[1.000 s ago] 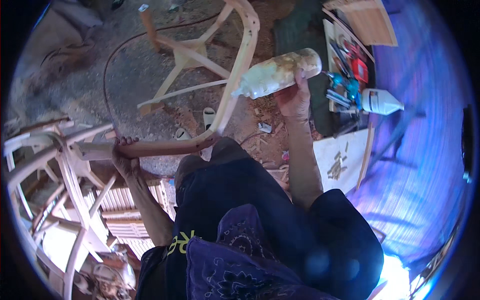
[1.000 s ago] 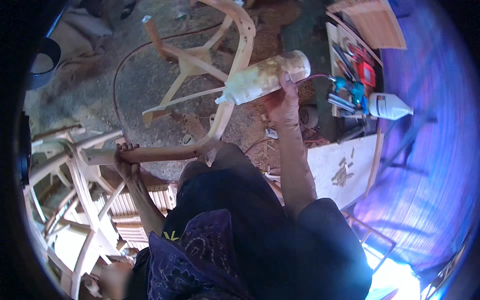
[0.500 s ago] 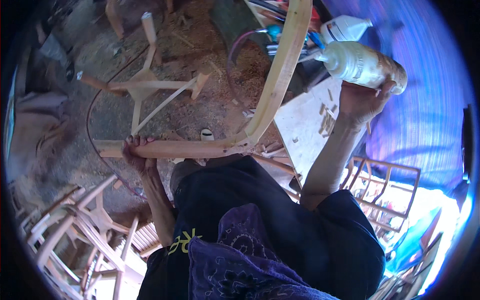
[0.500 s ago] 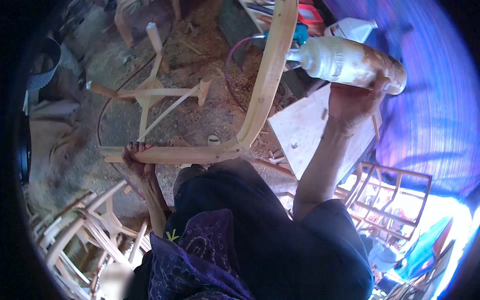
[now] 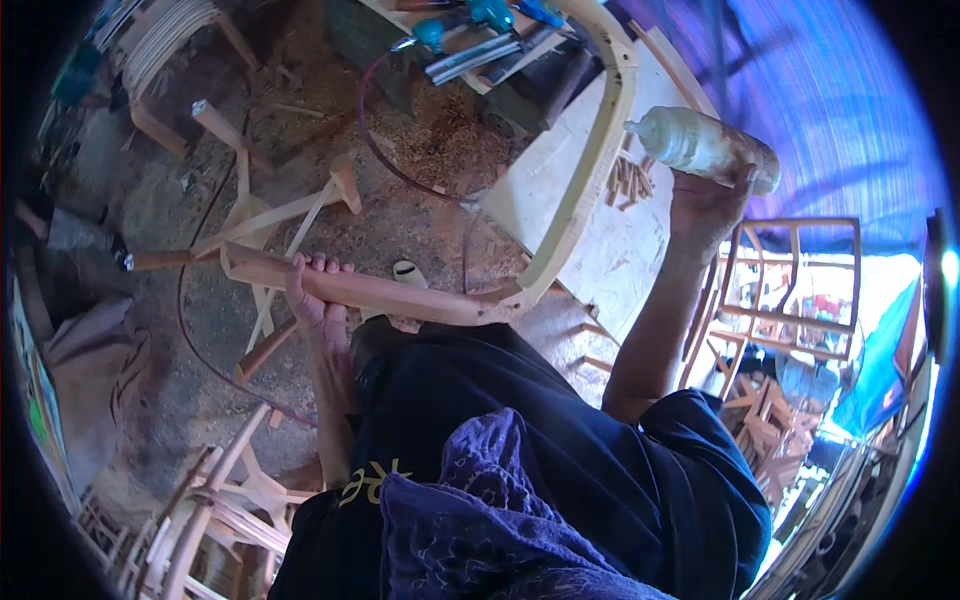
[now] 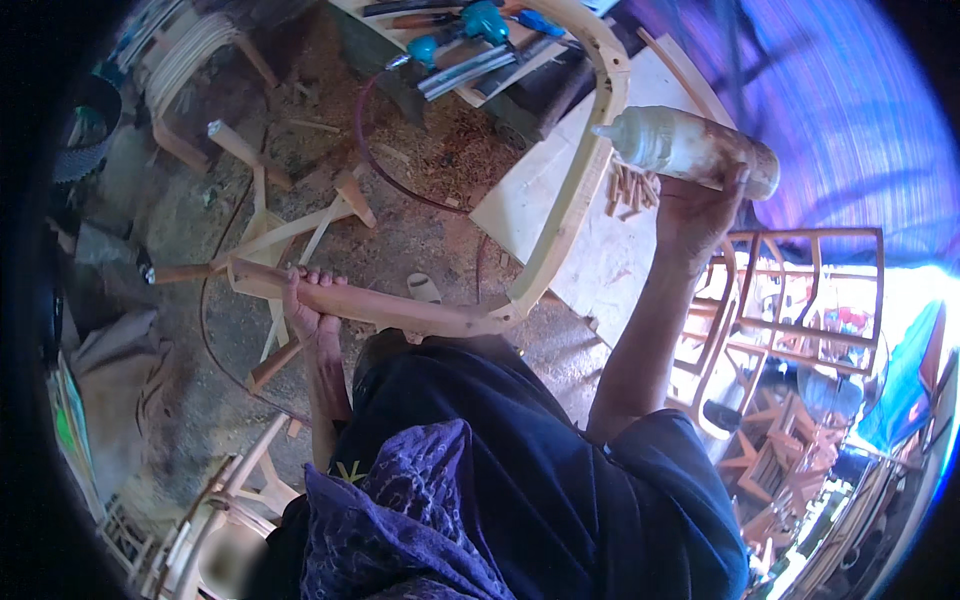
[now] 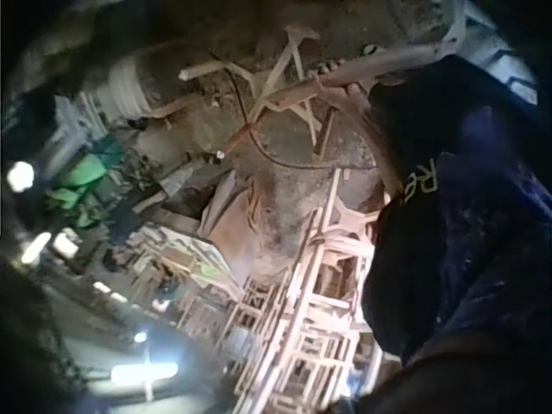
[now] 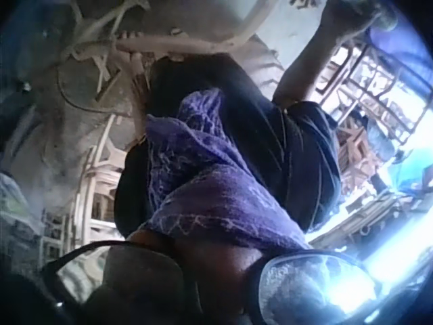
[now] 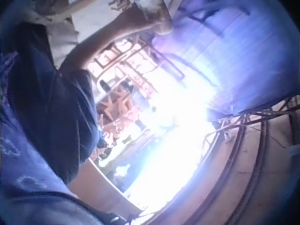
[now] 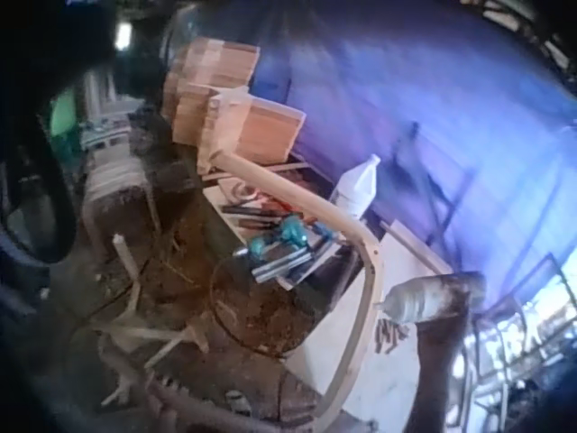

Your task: Applying wood glue and assembling the curved components of a chair frame.

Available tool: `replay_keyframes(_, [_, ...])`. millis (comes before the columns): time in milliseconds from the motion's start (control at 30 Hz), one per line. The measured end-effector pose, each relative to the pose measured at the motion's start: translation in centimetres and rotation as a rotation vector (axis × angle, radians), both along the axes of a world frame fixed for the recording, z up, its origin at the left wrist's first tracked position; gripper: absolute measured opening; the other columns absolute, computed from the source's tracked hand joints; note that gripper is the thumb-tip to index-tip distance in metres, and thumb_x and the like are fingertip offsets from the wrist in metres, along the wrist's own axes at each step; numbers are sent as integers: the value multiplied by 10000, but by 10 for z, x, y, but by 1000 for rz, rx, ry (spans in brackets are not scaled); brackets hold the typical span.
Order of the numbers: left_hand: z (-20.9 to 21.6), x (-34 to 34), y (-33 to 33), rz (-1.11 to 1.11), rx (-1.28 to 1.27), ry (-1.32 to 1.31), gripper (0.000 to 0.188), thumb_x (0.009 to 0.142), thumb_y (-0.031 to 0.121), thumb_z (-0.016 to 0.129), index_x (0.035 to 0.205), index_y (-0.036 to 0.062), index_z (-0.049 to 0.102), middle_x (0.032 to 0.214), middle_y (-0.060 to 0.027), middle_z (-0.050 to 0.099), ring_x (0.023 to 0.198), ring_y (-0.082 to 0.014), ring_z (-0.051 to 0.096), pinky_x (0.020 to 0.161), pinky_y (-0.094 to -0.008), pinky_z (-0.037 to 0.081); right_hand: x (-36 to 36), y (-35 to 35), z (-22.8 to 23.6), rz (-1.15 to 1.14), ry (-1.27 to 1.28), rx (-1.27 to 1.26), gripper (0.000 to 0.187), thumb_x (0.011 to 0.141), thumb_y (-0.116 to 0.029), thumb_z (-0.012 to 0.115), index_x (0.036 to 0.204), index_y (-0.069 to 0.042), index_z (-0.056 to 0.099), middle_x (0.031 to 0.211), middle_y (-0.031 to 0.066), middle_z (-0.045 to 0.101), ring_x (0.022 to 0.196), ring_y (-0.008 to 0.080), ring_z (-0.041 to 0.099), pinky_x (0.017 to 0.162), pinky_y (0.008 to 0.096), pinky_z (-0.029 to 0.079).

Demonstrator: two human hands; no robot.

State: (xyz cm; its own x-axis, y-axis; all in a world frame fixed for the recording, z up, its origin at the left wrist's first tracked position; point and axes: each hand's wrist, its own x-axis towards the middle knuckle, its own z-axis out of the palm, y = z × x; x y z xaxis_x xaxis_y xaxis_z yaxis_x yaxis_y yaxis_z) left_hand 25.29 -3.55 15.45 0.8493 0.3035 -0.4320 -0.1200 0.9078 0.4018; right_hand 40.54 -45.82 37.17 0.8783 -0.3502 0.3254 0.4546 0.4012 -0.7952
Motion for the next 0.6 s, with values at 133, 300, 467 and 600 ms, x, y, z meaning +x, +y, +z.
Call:
replay_keyframes(133, [9, 16, 1, -68, 2, 80, 264, 816, 299, 760, 891, 159, 549, 764, 16, 507, 713, -159, 495, 796, -433, 433, -30, 0, -8, -116, 98, 35, 547, 929, -441, 625, 1335, -92, 511, 1341, 128, 559, 1267, 307, 522, 1032, 641, 411])
replay_keyframes(300, [23, 36, 6, -140, 7, 65, 269, 813, 298, 754, 896, 162, 537, 776, 3, 511, 720, -168, 502, 791, -432, 429, -74, -22, -31, -164, 174, 21, 457, 958, -251, 614, 1347, -50, 481, 1326, 148, 557, 1257, 313, 527, 1022, 629, 441])
replay_keyframes(467, [39, 47, 8, -208, -15, -46, 200, 866, 268, 708, 875, 142, 553, 773, -14, 539, 726, -175, 524, 808, -444, 438, -119, -25, -42, -213, 202, -77, 452, 905, -76, 660, 1316, -11, 485, 1242, 158, 585, 1119, 295, 616, 880, 506, 575])
replay_keyframes(600, [53, 53, 9, -248, 12, -92, 189, 897, 276, 684, 879, 139, 556, 801, -18, 554, 753, -179, 535, 818, -446, 439, -126, -10, -29, -335, 218, -164, 514, 845, -2, 710, 1306, 9, 482, 1219, 145, 598, 1077, 272, 633, 854, 464, 590])
